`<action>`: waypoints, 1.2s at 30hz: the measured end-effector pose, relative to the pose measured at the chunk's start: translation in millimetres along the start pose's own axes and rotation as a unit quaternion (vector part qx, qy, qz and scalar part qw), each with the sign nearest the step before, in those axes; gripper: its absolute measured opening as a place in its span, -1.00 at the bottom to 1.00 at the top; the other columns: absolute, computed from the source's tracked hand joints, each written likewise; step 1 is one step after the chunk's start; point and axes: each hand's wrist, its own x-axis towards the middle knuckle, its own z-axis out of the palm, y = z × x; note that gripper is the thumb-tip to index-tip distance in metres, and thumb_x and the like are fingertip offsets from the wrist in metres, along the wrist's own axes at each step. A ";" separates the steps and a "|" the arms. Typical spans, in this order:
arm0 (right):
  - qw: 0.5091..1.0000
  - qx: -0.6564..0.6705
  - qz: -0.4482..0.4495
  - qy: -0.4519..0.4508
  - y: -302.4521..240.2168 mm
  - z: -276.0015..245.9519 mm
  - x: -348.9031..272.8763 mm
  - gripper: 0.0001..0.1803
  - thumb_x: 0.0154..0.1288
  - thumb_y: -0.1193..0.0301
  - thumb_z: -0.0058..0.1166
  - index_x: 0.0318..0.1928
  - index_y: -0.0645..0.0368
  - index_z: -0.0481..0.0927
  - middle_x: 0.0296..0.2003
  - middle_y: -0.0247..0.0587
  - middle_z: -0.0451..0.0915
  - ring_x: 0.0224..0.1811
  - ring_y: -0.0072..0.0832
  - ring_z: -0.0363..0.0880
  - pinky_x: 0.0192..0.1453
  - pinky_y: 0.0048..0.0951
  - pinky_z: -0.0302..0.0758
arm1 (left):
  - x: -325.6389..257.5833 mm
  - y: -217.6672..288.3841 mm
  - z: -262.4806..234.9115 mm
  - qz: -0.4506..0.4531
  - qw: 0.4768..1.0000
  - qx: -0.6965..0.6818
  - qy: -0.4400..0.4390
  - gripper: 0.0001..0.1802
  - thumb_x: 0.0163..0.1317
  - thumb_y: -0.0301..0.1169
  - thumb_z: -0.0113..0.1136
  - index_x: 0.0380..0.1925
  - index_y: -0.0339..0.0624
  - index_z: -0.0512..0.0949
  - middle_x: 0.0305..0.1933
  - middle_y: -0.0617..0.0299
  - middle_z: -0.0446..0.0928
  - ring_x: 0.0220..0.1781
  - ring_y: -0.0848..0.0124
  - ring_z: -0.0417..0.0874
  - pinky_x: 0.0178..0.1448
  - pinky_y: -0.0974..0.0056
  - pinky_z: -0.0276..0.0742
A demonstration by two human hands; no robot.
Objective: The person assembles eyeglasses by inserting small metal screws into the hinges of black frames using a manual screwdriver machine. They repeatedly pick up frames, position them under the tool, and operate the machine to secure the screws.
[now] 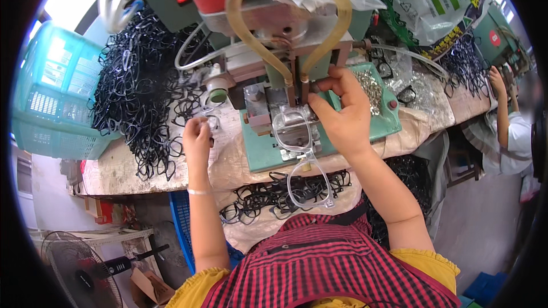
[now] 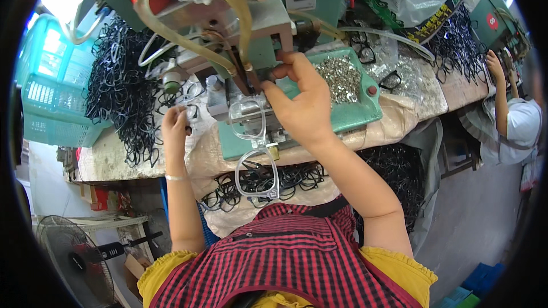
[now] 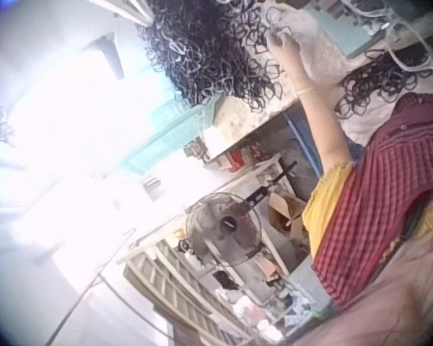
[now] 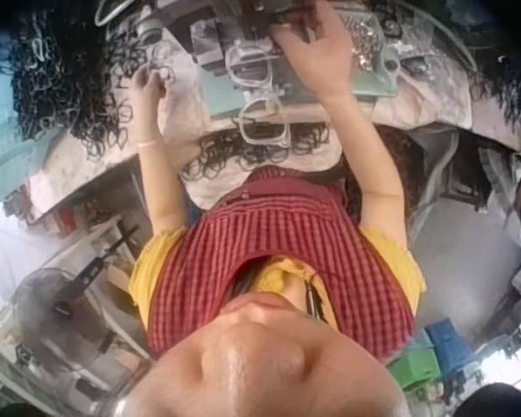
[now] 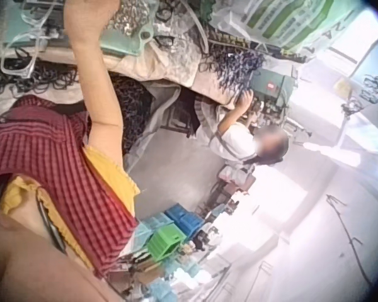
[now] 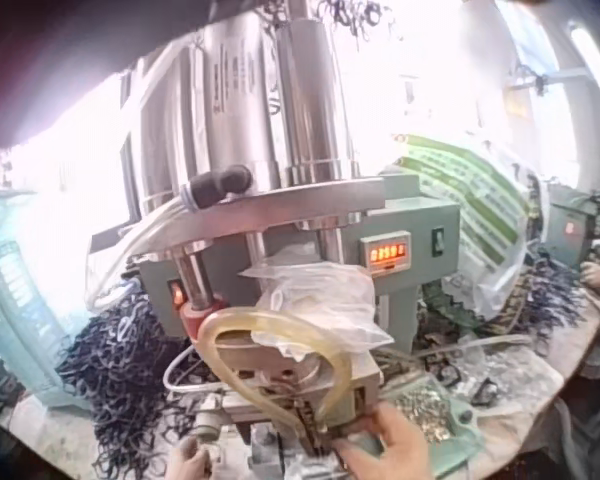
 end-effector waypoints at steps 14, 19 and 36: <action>0.968 0.199 0.148 -0.044 -44.0 8.4 -11.9 -0.33 0.23 0.64 0.20 0.34 0.31 0.28 -0.05 -0.17 0.64 0.06 -0.56 0.55 0.22 -0.48 0.42 | -56.9 198.0 32.5 0.365 0.899 -0.240 -0.031 -0.81 0.51 -0.46 -0.03 -0.07 -0.37 0.49 -0.23 -0.07 0.64 -0.38 0.27 0.70 -0.30 0.28 0.68; 0.996 0.001 0.020 -0.084 -40.5 -25.8 -9.8 -0.44 0.25 0.58 0.16 0.28 0.25 0.44 0.00 -0.11 0.66 0.11 -0.39 0.60 0.25 -0.40 0.44 | -86.9 168.7 47.8 0.548 0.826 0.010 -0.131 -0.93 0.25 -0.46 0.27 -0.27 -0.16 0.67 -0.08 0.12 0.72 -0.32 0.29 0.68 0.02 0.01 0.60; 0.858 -0.512 -0.041 -0.001 70.6 -70.4 -11.9 -0.88 0.17 0.40 0.30 -0.30 0.12 0.66 -0.32 -0.18 0.65 -0.17 -0.13 0.55 -0.05 -0.15 0.48 | -128.4 124.3 59.4 0.520 0.844 0.047 -0.121 -0.66 0.09 -0.41 0.45 -0.08 -0.10 0.67 0.11 0.13 0.67 0.13 0.13 0.70 0.35 -0.03 0.48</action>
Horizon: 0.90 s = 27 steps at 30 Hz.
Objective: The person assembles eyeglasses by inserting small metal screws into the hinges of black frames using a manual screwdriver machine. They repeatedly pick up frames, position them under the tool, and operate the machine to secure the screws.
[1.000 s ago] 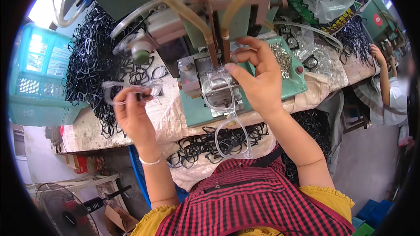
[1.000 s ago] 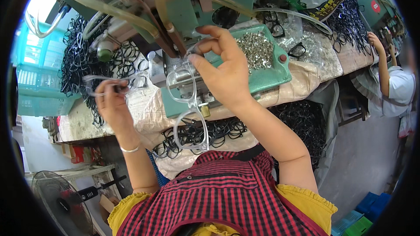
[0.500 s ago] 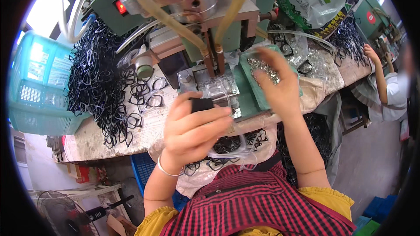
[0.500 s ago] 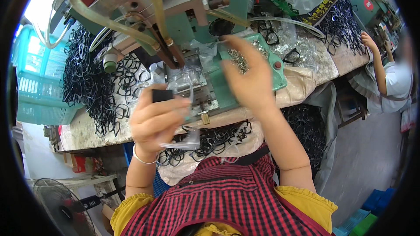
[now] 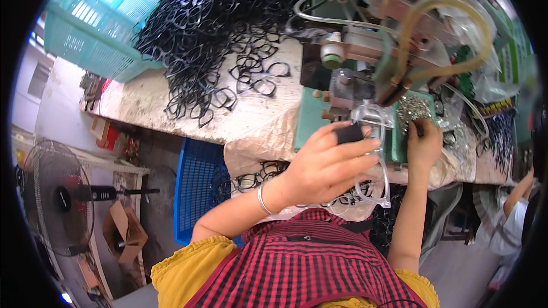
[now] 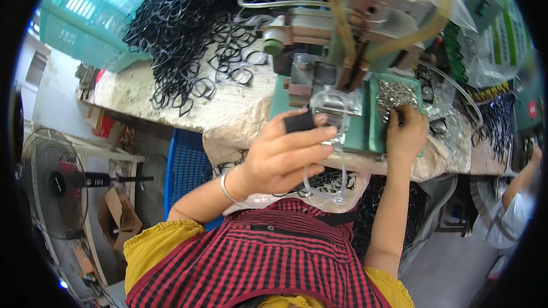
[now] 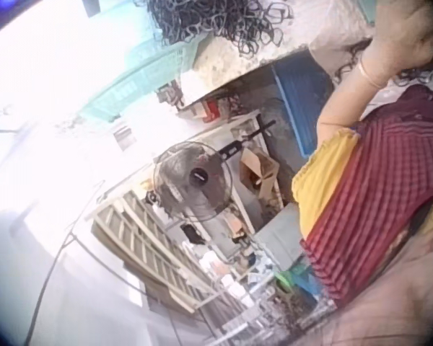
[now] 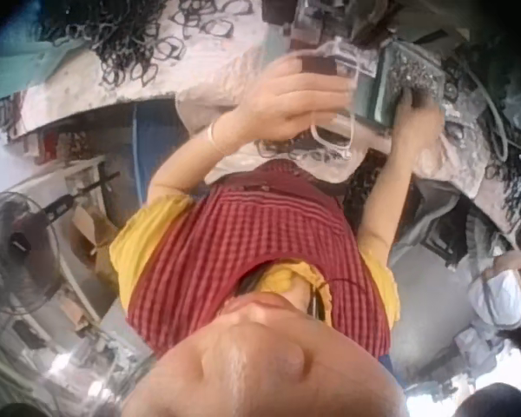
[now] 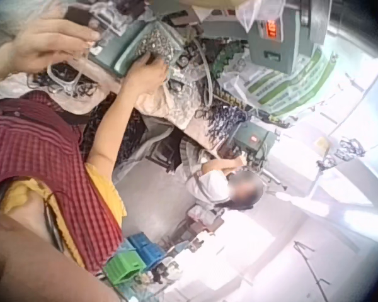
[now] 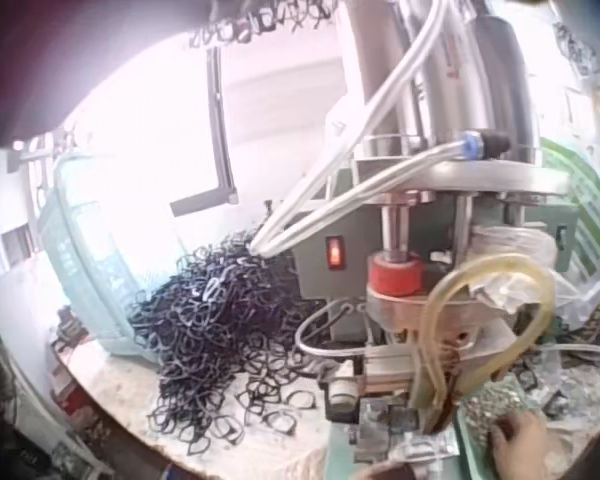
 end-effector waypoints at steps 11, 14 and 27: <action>0.991 0.115 0.000 0.075 14.0 16.6 5.2 -0.84 0.32 0.41 0.22 -0.13 0.16 0.72 -0.23 -0.19 0.71 -0.11 -0.21 0.64 0.03 -0.29 0.52 | -84.0 -191.8 -84.6 -0.131 0.854 0.486 -0.133 -0.92 0.08 -0.48 0.32 -0.43 -0.06 0.75 0.34 0.04 0.49 0.45 -0.02 0.36 0.57 -0.10 0.13; 0.975 0.199 0.078 0.056 10.6 18.1 5.3 -0.82 0.30 0.41 0.25 -0.13 0.20 0.72 -0.24 -0.18 0.72 -0.13 -0.35 0.66 0.03 -0.37 0.52 | -62.5 -195.5 -100.3 -0.154 0.898 0.408 -0.065 -0.89 0.12 -0.46 0.35 -0.32 -0.13 0.75 0.14 0.06 0.64 0.21 0.00 0.56 0.23 0.03 0.50; 0.954 0.259 0.150 0.034 36.6 -8.9 -35.4 -0.84 0.30 0.55 0.23 -0.12 0.29 0.66 -0.26 -0.36 0.65 -0.18 -0.62 0.56 0.02 -0.55 0.48 | -90.4 -198.9 -87.1 -0.380 0.908 0.092 0.149 -0.73 0.48 -0.32 0.15 -0.18 -0.35 0.64 -0.33 0.18 0.72 -0.35 0.53 0.65 -0.24 0.41 0.53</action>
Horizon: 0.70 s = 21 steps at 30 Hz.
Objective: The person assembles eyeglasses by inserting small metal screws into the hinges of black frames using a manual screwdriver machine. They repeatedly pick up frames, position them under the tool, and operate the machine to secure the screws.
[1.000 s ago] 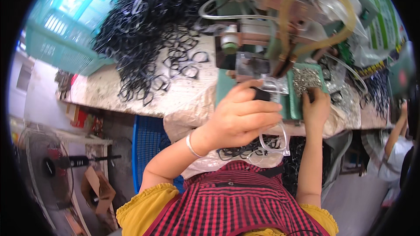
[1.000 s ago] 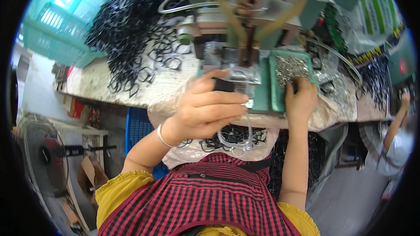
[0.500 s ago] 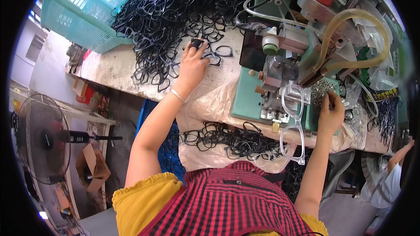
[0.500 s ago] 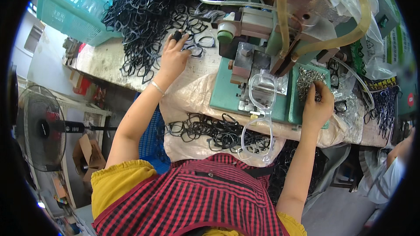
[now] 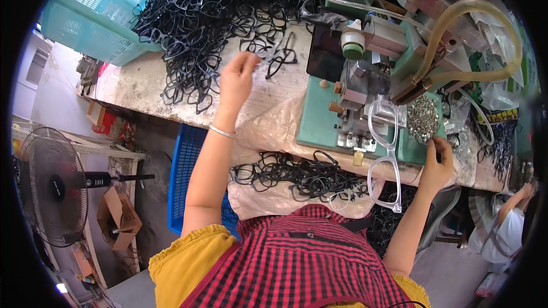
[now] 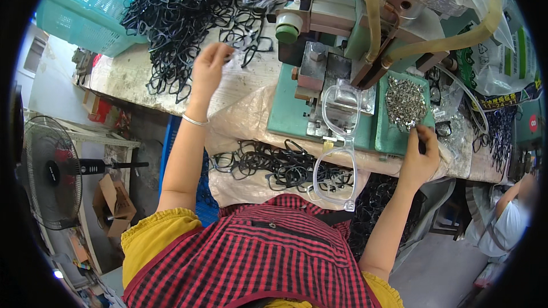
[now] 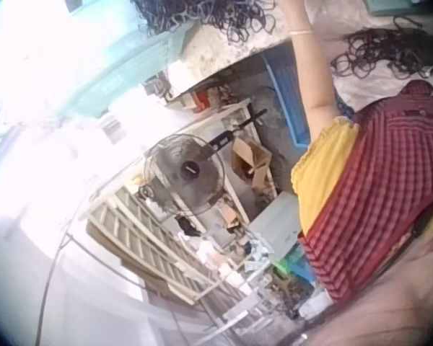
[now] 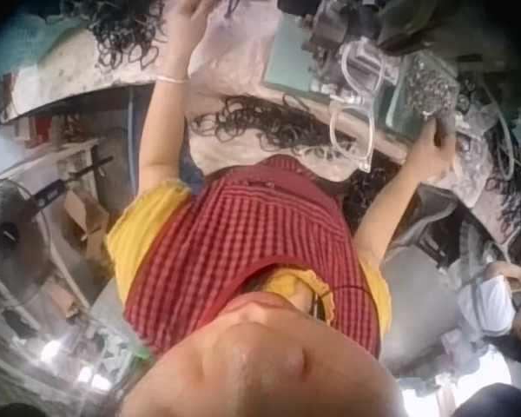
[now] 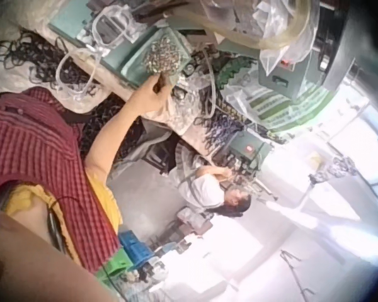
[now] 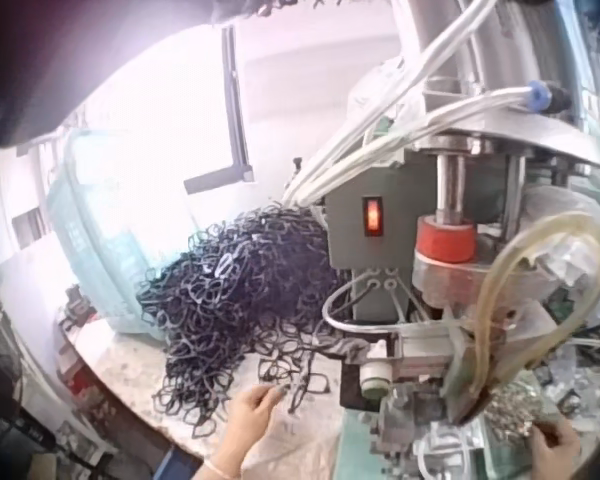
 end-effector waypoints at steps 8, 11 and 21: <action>0.968 0.192 -0.123 -0.101 -110.8 29.0 16.8 -0.75 0.15 0.61 0.31 -0.13 0.32 0.63 -0.19 -0.24 0.69 -0.15 -0.54 0.61 0.06 -0.53 0.49 | 33.8 60.8 -21.9 0.026 0.997 0.061 0.038 -0.78 0.34 -0.33 0.27 -0.38 -0.29 0.62 -0.28 0.15 0.68 -0.31 0.38 0.59 -0.19 0.29 0.46; 0.944 0.305 -0.063 -0.106 -123.7 58.9 11.8 -0.46 0.12 0.63 0.30 0.14 0.36 0.44 -0.28 -0.28 0.64 -0.21 -0.62 0.57 -0.02 -0.58 0.48 | 6.9 72.8 -27.4 -0.010 0.931 -0.364 -0.035 -0.75 0.43 -0.39 0.12 -0.02 -0.25 0.64 0.09 0.07 0.66 -0.05 0.30 0.64 0.09 0.24 0.53; 0.883 0.434 0.001 -0.177 -152.1 54.5 7.4 -0.40 0.15 0.61 0.28 0.21 0.37 0.38 -0.30 -0.31 0.66 -0.16 -0.64 0.56 0.10 -0.56 0.45 | -24.7 260.4 17.2 0.277 0.905 -0.310 -0.086 -0.66 0.62 -0.18 -0.26 -0.05 -0.25 0.36 -0.46 0.03 0.58 -0.50 0.36 0.58 -0.39 0.31 0.53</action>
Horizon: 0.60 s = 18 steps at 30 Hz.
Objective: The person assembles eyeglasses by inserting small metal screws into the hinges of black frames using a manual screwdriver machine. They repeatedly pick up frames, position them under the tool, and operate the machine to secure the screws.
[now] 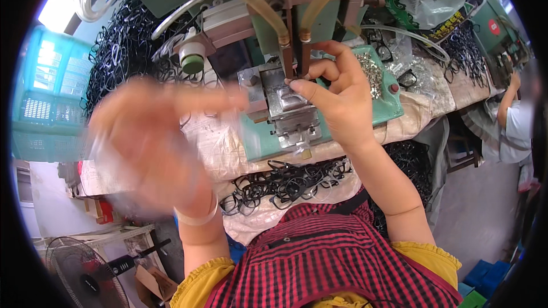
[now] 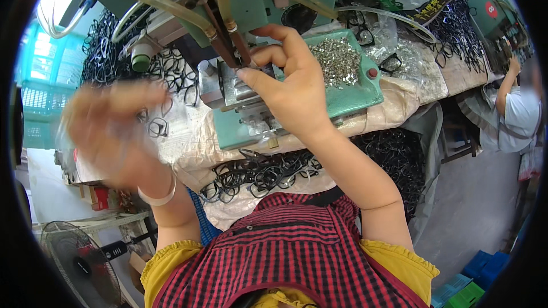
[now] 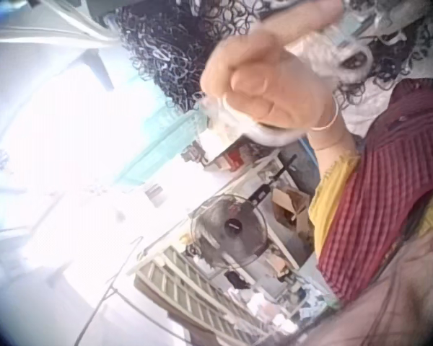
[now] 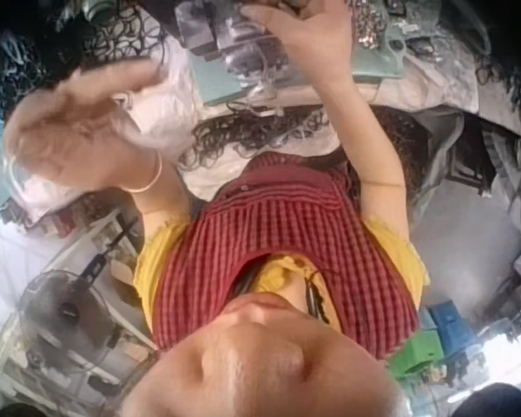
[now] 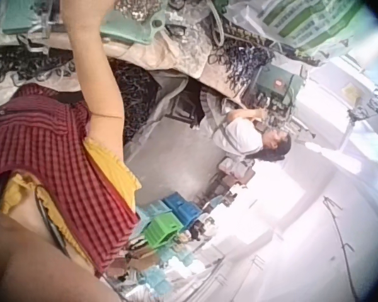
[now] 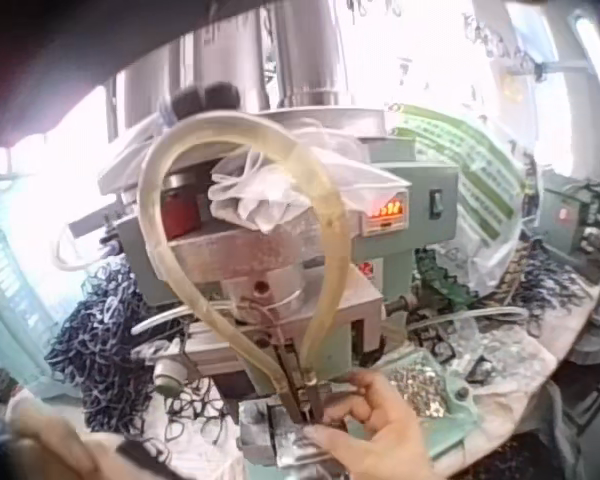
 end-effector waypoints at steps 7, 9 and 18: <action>0.995 -0.095 0.010 -0.032 -32.4 -8.4 -21.8 -0.49 0.13 0.50 0.23 0.14 0.24 0.53 0.04 -0.01 0.65 0.11 -0.28 0.63 0.32 -0.36 0.40 | -4.2 -2.8 1.1 -0.060 0.998 0.024 -0.019 -0.33 0.45 0.15 -0.14 0.05 -0.34 0.40 -0.44 0.20 0.41 -0.46 0.52 0.37 -0.38 0.40 0.25; 0.936 -0.337 -0.097 -0.007 -18.2 -50.1 -18.8 -0.59 0.11 0.47 0.26 0.02 0.20 0.61 0.09 0.02 0.61 0.19 -0.15 0.57 0.35 -0.24 0.39 | -38.0 10.9 7.1 -0.138 0.986 0.046 -0.083 -0.47 0.40 -0.07 0.08 0.11 -0.31 0.37 -0.42 0.25 0.42 -0.43 0.54 0.39 -0.34 0.42 0.28; 0.742 -0.643 -0.164 0.091 59.0 -136.6 -0.3 -0.82 0.07 0.43 0.33 -0.26 0.10 0.73 0.03 0.09 0.59 0.22 0.06 0.48 0.27 -0.05 0.43 | -63.5 -17.8 64.6 -0.598 0.494 -0.632 0.009 -0.56 0.58 -0.04 -0.19 -0.07 -0.22 0.42 -0.19 -0.11 0.67 -0.31 0.10 0.72 -0.33 0.21 0.71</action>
